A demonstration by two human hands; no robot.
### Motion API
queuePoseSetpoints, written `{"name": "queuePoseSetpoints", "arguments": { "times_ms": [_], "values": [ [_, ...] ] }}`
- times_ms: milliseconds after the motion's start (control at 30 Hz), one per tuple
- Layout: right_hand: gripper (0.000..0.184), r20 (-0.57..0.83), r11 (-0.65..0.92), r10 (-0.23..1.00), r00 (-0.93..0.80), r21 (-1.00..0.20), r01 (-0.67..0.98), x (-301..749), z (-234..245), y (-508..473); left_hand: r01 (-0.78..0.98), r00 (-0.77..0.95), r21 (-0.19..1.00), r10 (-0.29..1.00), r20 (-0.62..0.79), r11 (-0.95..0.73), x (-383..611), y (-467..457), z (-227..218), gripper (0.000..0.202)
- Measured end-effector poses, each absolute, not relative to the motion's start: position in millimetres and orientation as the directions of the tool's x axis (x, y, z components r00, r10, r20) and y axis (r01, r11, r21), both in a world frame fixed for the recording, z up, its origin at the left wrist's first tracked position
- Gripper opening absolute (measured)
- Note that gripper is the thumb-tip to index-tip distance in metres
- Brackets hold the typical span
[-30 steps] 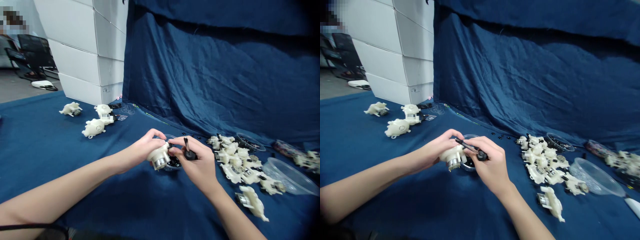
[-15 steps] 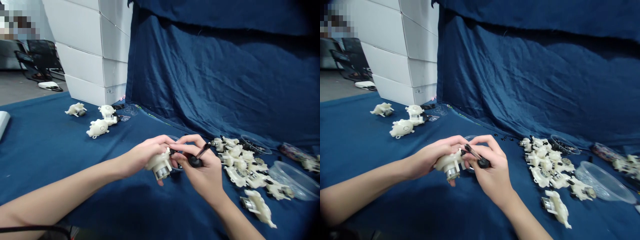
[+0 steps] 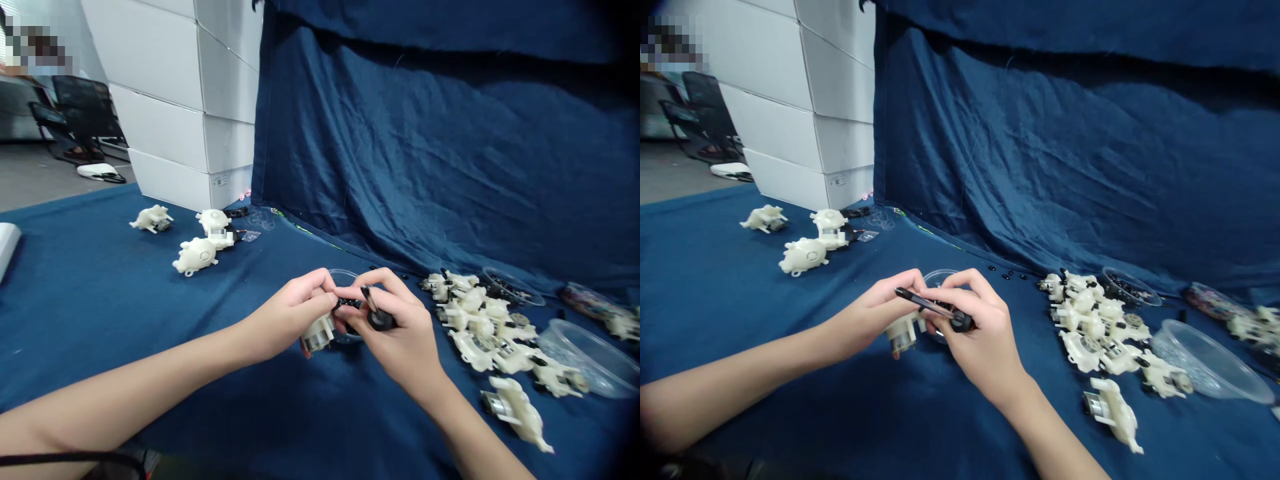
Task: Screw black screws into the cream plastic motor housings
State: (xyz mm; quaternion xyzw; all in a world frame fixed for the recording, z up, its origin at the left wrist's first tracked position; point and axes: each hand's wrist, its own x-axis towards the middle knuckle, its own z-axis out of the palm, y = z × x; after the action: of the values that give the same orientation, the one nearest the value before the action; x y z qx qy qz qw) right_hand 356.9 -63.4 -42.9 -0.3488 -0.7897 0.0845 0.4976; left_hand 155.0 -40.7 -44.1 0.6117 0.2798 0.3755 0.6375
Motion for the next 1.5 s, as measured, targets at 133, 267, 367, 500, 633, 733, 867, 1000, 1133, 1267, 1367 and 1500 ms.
{"name": "queuePoseSetpoints", "arguments": {
  "times_ms": [133, 267, 367, 500, 633, 733, 867, 1000, 1133, 1267, 1367, 1500],
  "values": [
    [0.026, 0.635, 0.64, 0.741, -0.22, -0.568, 0.518, 363, -39, -60, -0.167, 0.557, 0.986, 0.821, 0.121, -0.032, 153, -34, -43, 0.031],
    [0.033, 0.467, 0.47, 0.862, -0.196, -0.595, 0.652, 384, -30, -54, -0.194, 0.387, 0.973, 0.902, 0.193, -0.124, 147, -18, -42, 0.027],
    [0.038, 0.445, 0.445, 0.864, -0.235, -0.459, 0.769, 403, -31, -50, -0.234, 0.246, 0.952, 0.936, 0.253, -0.196, 143, -8, -43, 0.025],
    [0.023, 0.422, 0.501, 0.834, -0.354, -0.314, 0.806, 422, -50, -44, -0.269, 0.167, 0.937, 0.947, 0.275, -0.224, 143, -5, -46, 0.022],
    [0.028, 0.512, 0.554, 0.765, -0.39, -0.217, 0.804, 433, -64, -42, -0.307, 0.155, 0.92, 0.941, 0.3, -0.243, 146, -8, -50, 0.022],
    [0.033, 0.593, 0.61, 0.655, -0.468, -0.048, 0.791, 434, -62, -45, -0.323, 0.161, 0.916, 0.94, 0.301, -0.238, 147, -9, -51, 0.022],
    [0.035, 0.612, 0.626, 0.564, -0.555, 0.121, 0.77, 430, -55, -53, -0.336, 0.172, 0.922, 0.95, 0.261, -0.192, 148, -11, -52, 0.023],
    [0.037, 0.63, 0.617, 0.539, -0.559, 0.157, 0.771, 427, -53, -58, -0.342, 0.176, 0.923, 0.953, 0.248, -0.177, 149, -14, -51, 0.022],
    [0.036, 0.628, 0.623, 0.518, -0.58, 0.187, 0.759, 428, -52, -60, -0.346, 0.184, 0.921, 0.95, 0.254, -0.179, 149, -15, -50, 0.022],
    [0.036, 0.634, 0.623, 0.498, -0.591, 0.212, 0.753, 428, -52, -60, -0.328, 0.186, 0.924, 0.946, 0.267, -0.196, 149, -15, -50, 0.021],
    [0.038, 0.639, 0.6, 0.512, -0.574, 0.212, 0.772, 427, -52, -61, -0.316, 0.183, 0.927, 0.946, 0.268, -0.201, 149, -15, -51, 0.021],
    [0.038, 0.643, 0.6, 0.512, -0.569, 0.207, 0.773, 426, -51, -60, -0.308, 0.184, 0.934, 0.953, 0.242, -0.178, 149, -16, -50, 0.022]
  ]
}}
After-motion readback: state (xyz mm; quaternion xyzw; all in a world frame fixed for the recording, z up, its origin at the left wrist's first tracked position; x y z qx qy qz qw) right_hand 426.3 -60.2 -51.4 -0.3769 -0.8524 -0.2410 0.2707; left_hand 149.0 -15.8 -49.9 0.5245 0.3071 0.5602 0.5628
